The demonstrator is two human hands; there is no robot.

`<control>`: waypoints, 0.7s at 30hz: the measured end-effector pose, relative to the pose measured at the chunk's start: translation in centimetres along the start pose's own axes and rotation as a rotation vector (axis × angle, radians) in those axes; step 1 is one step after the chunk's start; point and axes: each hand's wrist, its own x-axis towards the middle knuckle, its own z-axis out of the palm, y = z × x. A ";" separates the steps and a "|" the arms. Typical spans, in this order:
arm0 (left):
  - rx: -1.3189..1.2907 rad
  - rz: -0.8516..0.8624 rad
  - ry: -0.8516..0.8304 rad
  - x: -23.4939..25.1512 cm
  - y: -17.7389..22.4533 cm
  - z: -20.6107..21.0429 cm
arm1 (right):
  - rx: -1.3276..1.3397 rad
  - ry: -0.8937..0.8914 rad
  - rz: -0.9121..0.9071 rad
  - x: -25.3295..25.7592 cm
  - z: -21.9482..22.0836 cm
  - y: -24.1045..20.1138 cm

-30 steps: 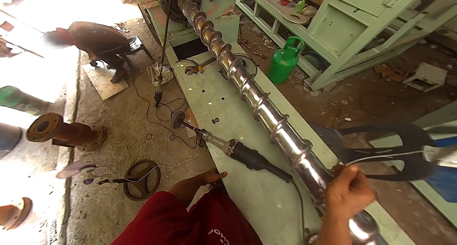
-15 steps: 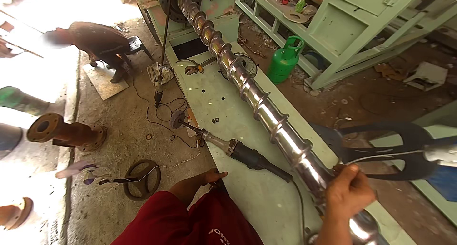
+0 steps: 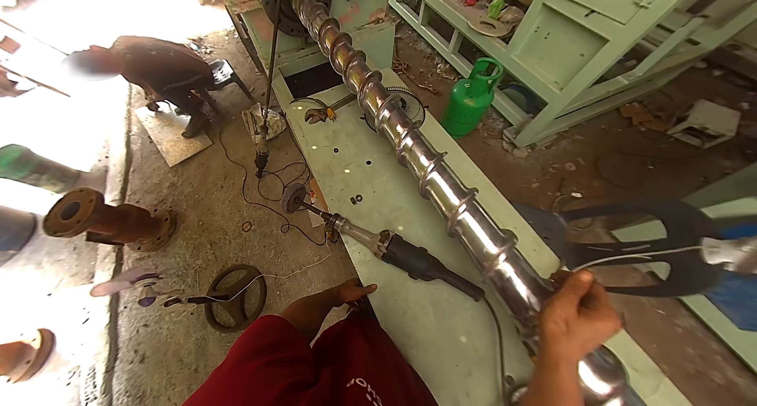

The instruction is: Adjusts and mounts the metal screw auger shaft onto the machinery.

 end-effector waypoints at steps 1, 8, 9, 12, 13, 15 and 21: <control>-0.002 -0.001 -0.001 0.0 0.0 0.0 | 0.000 0.000 0.003 0.0 0.0 0.0; 0.000 -0.011 0.007 0.0 0.1 0.0 | -0.005 0.004 0.000 0.0 0.0 0.0; 0.001 -0.010 0.007 0.0 0.0 0.1 | -0.007 0.005 -0.005 0.0 0.0 0.1; -0.002 -0.007 0.011 0.1 -0.1 0.0 | -0.011 0.005 -0.003 0.0 0.0 0.0; -0.004 -0.008 0.010 0.0 0.0 0.0 | -0.011 0.006 -0.001 0.0 0.0 0.0; -0.009 -0.010 0.013 0.0 0.0 0.1 | -0.005 0.006 0.002 0.0 0.0 0.1; -0.008 -0.001 -0.002 0.1 -0.1 0.0 | -0.009 -0.001 -0.002 0.0 0.0 0.1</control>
